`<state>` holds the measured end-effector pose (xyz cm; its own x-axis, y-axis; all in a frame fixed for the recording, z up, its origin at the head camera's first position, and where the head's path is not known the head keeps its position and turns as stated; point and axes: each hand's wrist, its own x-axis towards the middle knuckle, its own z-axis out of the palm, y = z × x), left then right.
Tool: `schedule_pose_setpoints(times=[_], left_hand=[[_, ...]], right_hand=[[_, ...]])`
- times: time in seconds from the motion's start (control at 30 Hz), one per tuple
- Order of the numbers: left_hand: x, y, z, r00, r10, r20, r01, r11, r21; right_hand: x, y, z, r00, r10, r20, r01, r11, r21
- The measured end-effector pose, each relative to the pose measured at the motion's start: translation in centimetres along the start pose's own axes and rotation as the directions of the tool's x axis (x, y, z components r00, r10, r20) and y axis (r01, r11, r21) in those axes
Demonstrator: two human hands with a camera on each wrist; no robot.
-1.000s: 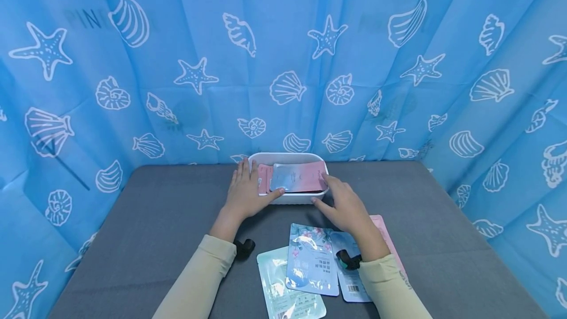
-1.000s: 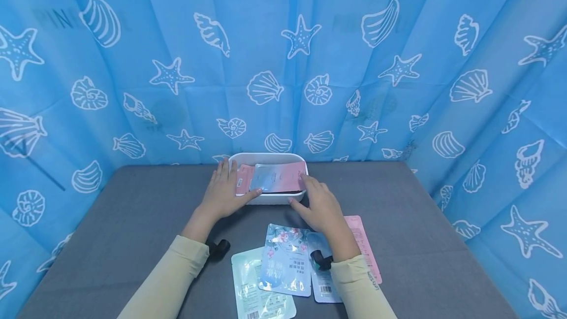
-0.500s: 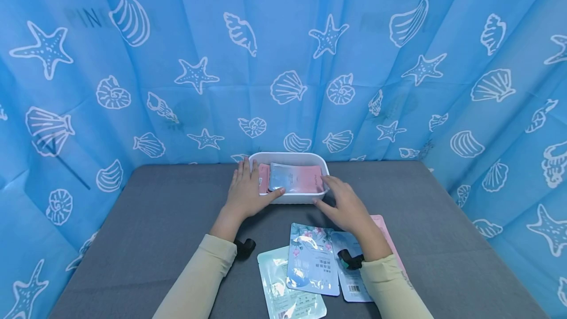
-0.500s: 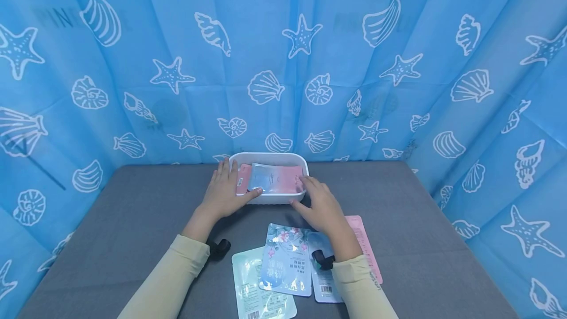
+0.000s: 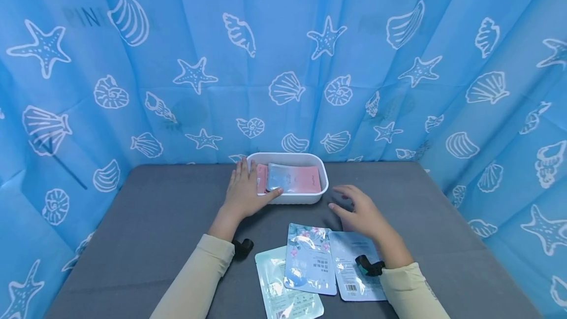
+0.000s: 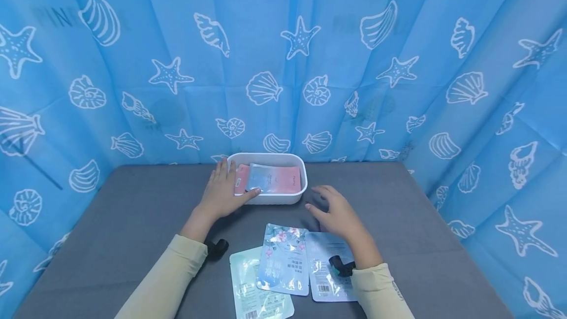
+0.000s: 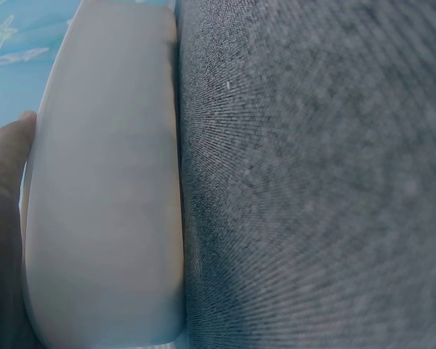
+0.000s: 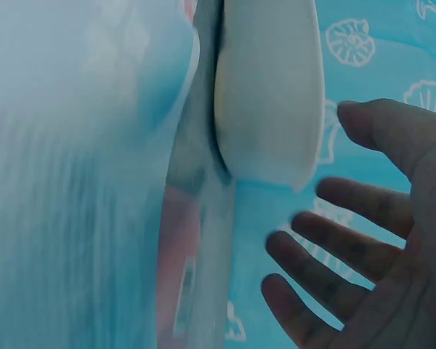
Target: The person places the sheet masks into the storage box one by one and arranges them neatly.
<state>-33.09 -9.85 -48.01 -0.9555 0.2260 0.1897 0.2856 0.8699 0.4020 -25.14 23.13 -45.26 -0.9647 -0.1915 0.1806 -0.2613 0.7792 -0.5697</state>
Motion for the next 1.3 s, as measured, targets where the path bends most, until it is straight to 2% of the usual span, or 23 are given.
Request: schedule_pose_setpoints(times=[0.23, 0.47, 0.63, 0.77, 0.9, 1.13, 1.3], left_hand=[[0.1, -0.2, 0.2, 1.0, 0.017, -0.006, -0.017, 1.0, -0.002], [-0.1, -0.3, 0.2, 1.0, 0.014, -0.016, -0.014, 1.0, -0.013], [-0.1, -0.2, 0.1, 1.0, 0.009, -0.008, -0.009, 1.0, -0.007], [-0.1, 0.0, -0.1, 1.0, 0.006, -0.003, -0.006, 1.0, 0.0], [0.0, 0.0, -0.1, 1.0, 0.014, -0.006, -0.014, 1.0, 0.006], [-0.1, -0.1, -0.1, 1.0, 0.013, -0.007, -0.013, 1.0, -0.009], [0.0, 0.1, 0.0, 1.0, 0.013, -0.004, -0.013, 1.0, -0.018]], right_hand=[[-2.6, 1.6, -1.6, 1.0, 0.002, 0.021, -0.003, 1.0, 0.017], [-5.3, 2.4, -2.7, 0.998, 0.001, 0.065, 0.001, 1.0, -0.022], [-7.1, 2.4, -3.3, 0.991, 0.066, 0.118, -0.06, 0.997, -0.052], [-8.1, 2.5, -3.7, 0.982, 0.132, 0.135, -0.116, 0.987, -0.115], [-8.8, 2.3, -3.8, 0.971, 0.191, 0.145, -0.169, 0.973, -0.157], [-8.8, 2.2, -3.3, 0.975, 0.165, 0.146, -0.136, 0.972, -0.192], [-8.7, 2.0, -2.8, 0.968, 0.191, 0.164, -0.146, 0.957, -0.251]])
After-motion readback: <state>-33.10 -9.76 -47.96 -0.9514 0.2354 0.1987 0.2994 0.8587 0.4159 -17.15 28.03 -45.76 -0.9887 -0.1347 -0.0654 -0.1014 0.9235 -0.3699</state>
